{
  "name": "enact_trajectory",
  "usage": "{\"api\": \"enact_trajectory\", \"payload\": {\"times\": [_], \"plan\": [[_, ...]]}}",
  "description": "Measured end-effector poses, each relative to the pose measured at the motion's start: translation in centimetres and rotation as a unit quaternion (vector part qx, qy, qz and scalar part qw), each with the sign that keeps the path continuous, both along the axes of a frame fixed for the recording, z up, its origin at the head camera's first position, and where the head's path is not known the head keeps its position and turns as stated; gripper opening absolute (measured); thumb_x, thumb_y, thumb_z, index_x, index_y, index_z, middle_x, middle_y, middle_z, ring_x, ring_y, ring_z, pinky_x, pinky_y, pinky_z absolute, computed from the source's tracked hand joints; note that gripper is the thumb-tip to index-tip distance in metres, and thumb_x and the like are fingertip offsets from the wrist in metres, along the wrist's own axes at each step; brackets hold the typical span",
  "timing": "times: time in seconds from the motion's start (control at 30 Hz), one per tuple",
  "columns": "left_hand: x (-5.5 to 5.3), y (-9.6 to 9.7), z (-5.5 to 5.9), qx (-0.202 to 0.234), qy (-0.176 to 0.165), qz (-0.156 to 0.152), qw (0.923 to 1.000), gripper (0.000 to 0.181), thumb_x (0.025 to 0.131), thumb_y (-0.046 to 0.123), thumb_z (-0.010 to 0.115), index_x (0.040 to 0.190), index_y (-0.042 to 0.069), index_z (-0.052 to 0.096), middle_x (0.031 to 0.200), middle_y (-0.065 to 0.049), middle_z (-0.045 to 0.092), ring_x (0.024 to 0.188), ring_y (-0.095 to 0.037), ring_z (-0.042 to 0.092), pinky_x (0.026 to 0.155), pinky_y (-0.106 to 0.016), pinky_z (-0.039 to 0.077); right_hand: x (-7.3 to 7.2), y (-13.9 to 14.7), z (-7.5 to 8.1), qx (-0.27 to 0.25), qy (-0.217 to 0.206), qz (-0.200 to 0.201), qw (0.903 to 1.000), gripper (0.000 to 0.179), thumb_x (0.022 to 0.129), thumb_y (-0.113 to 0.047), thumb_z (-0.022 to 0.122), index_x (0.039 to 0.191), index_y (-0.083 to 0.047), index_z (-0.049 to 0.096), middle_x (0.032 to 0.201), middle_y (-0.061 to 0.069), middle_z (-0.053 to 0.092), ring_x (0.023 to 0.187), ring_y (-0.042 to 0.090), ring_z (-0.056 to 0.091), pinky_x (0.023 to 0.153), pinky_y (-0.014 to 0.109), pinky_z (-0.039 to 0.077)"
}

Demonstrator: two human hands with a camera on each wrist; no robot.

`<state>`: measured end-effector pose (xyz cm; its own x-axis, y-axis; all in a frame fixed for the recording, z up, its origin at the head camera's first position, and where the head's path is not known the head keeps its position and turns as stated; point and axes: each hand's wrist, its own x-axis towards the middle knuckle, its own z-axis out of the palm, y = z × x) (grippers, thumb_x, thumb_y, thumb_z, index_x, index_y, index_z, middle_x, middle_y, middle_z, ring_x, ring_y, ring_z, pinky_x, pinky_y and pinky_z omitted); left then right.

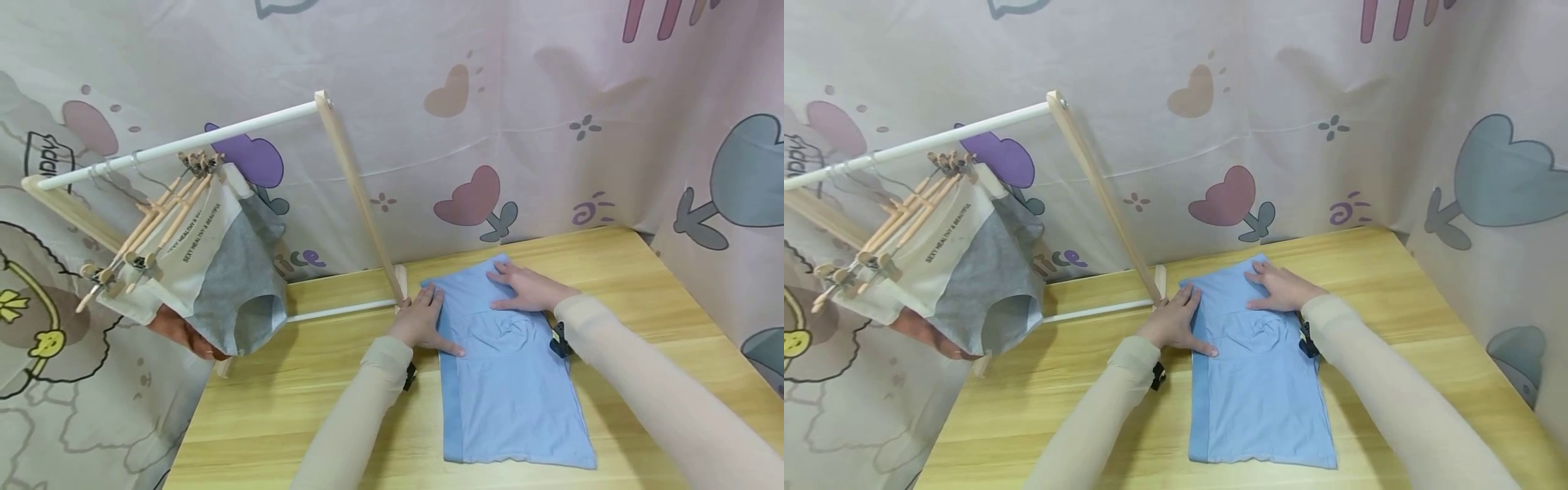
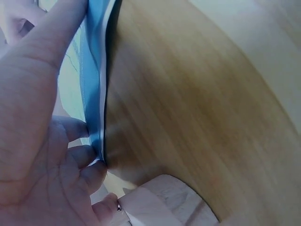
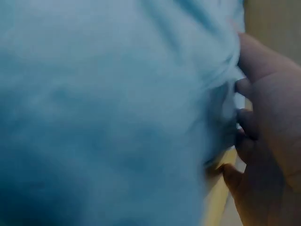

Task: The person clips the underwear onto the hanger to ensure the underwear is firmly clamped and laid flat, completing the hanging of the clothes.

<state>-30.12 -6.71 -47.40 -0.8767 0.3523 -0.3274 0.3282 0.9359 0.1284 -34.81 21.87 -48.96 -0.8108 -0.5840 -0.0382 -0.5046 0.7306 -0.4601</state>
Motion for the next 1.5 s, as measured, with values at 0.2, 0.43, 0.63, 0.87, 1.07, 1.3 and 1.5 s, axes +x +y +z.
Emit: {"api": "enact_trajectory", "payload": {"times": [0.2,0.43,0.63,0.87,1.07,1.3,1.5], "plan": [[-1.2,1.3,-0.1,-0.035,-0.004,-0.019,0.9992,0.147,0.063,0.086,0.085,0.172,0.012,0.019,0.181,-0.010,0.014,0.169,-0.026,0.017,0.135,-0.059,0.017,-0.2,1.0,-0.3,0.016,-0.040,-0.025,0.9988,0.095,0.097,-0.052,0.077,0.162,0.006,0.037,0.172,0.037,0.017,0.160,0.060,0.010,0.123,0.080,0.013],[-1.1,0.8,0.7,-0.028,-0.005,-0.025,0.9993,0.144,0.068,0.086,0.082,0.173,0.012,0.016,0.182,-0.010,0.010,0.169,-0.028,0.014,0.134,-0.060,0.017,0.8,0.4,0.9,0.018,-0.011,-0.020,0.9996,0.095,0.098,-0.053,0.075,0.161,0.008,0.037,0.171,0.037,0.022,0.160,0.059,0.016,0.124,0.078,0.018],[4.4,0.2,2.1,-0.004,0.051,-0.121,0.9914,0.132,0.075,0.083,0.078,0.171,0.009,0.025,0.179,-0.015,0.019,0.167,-0.029,0.023,0.132,-0.059,0.026,6.0,1.1,2.7,0.008,-0.025,0.018,0.9995,0.111,0.084,-0.062,0.085,0.160,0.007,0.041,0.170,0.036,0.026,0.158,0.057,0.023,0.124,0.076,0.020],[8.2,-0.7,0.8,-0.018,0.033,-0.142,0.9892,0.135,0.073,0.082,0.081,0.171,0.011,0.023,0.180,-0.012,0.015,0.168,-0.026,0.019,0.132,-0.059,0.026,10.4,2.8,1.9,0.053,-0.060,0.008,0.9968,0.138,0.062,-0.062,0.095,0.164,0.007,0.032,0.172,0.038,0.016,0.157,0.061,0.020,0.119,0.080,0.025],[9.1,-0.8,0.1,-0.013,0.008,-0.130,0.9914,0.141,0.069,0.085,0.082,0.172,0.012,0.018,0.181,-0.012,0.010,0.168,-0.027,0.017,0.132,-0.062,0.023,11.0,3.7,1.2,0.069,-0.083,0.005,0.9941,0.156,0.049,-0.062,0.099,0.167,0.004,0.022,0.174,0.037,0.007,0.159,0.061,0.013,0.119,0.083,0.021],[9.3,-0.5,0.2,-0.013,0.016,-0.127,0.9917,0.143,0.066,0.084,0.084,0.172,0.014,0.019,0.181,-0.012,0.010,0.168,-0.027,0.016,0.132,-0.063,0.023,11.2,4.0,1.4,0.089,-0.081,0.003,0.9927,0.159,0.045,-0.060,0.101,0.168,0.001,0.021,0.174,0.036,0.007,0.159,0.060,0.013,0.118,0.084,0.018],[9.1,-0.8,0.4,-0.016,0.022,-0.130,0.9912,0.142,0.066,0.086,0.083,0.172,0.016,0.019,0.181,-0.011,0.011,0.168,-0.027,0.017,0.132,-0.062,0.025,11.0,3.1,2.1,0.059,-0.052,-0.005,0.9969,0.145,0.058,-0.067,0.096,0.166,0.002,0.030,0.171,0.038,0.017,0.157,0.063,0.017,0.117,0.085,0.017]]}}
